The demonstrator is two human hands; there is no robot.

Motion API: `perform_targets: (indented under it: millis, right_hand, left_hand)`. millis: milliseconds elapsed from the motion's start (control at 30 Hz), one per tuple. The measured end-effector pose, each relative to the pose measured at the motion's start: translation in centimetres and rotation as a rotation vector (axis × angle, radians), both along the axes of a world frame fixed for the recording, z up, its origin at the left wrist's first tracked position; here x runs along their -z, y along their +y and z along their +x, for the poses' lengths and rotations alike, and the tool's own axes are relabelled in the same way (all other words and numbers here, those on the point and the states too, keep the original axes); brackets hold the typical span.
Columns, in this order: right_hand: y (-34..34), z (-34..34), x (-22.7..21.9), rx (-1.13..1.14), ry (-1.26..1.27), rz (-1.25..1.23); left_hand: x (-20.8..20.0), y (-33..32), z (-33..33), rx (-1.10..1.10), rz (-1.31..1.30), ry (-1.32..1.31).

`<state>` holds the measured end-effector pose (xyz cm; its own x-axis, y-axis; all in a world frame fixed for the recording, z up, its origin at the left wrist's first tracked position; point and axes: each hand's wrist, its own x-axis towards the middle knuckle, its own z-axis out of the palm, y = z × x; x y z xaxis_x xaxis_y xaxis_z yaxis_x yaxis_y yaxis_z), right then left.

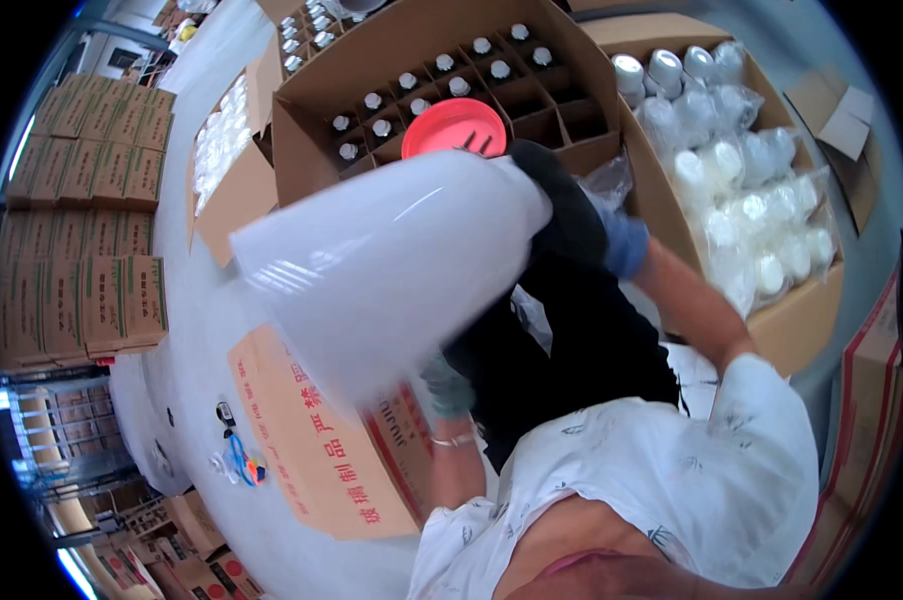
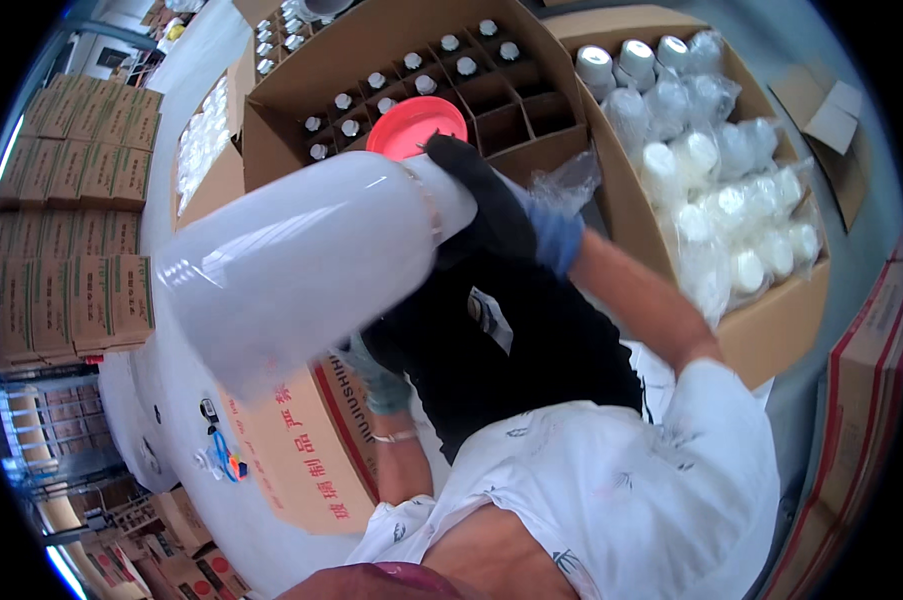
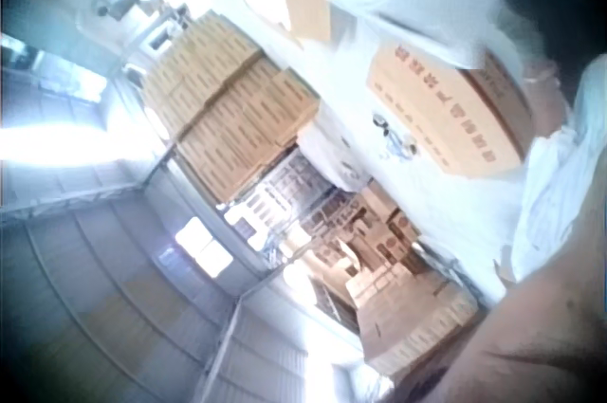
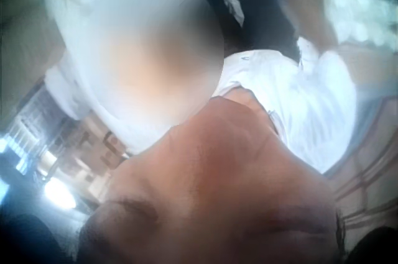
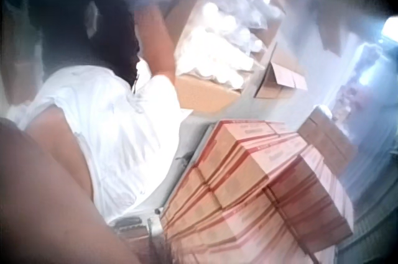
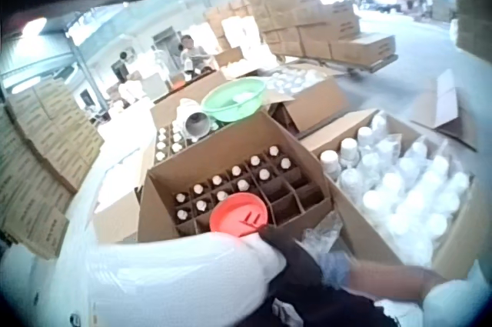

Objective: The person assembles insulated flasks by placing glass liners into outer plastic housings and securing them with threaded bottom caps.

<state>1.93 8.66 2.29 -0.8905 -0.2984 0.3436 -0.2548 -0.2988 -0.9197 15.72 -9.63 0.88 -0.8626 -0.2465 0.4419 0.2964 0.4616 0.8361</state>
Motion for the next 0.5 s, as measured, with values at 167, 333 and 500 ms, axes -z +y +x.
perform_targets:
  millis: [167,333,500]
  right_hand:
    - [-1.3,-9.1,3.6,-0.535,-0.355,0.052]
    - [-1.3,-10.3,0.3,-0.394,-0.056,0.813]
    - [7.2,-14.2,11.0,0.114,-0.38,0.636]
  left_hand:
    - [-1.0,-4.7,-2.1,0.241,-0.46,0.204]
    - [-0.1,-6.4,-0.5,0.278,-0.585,-0.007]
    - [-0.3,-11.2,5.4,0.641,-1.192,0.054]
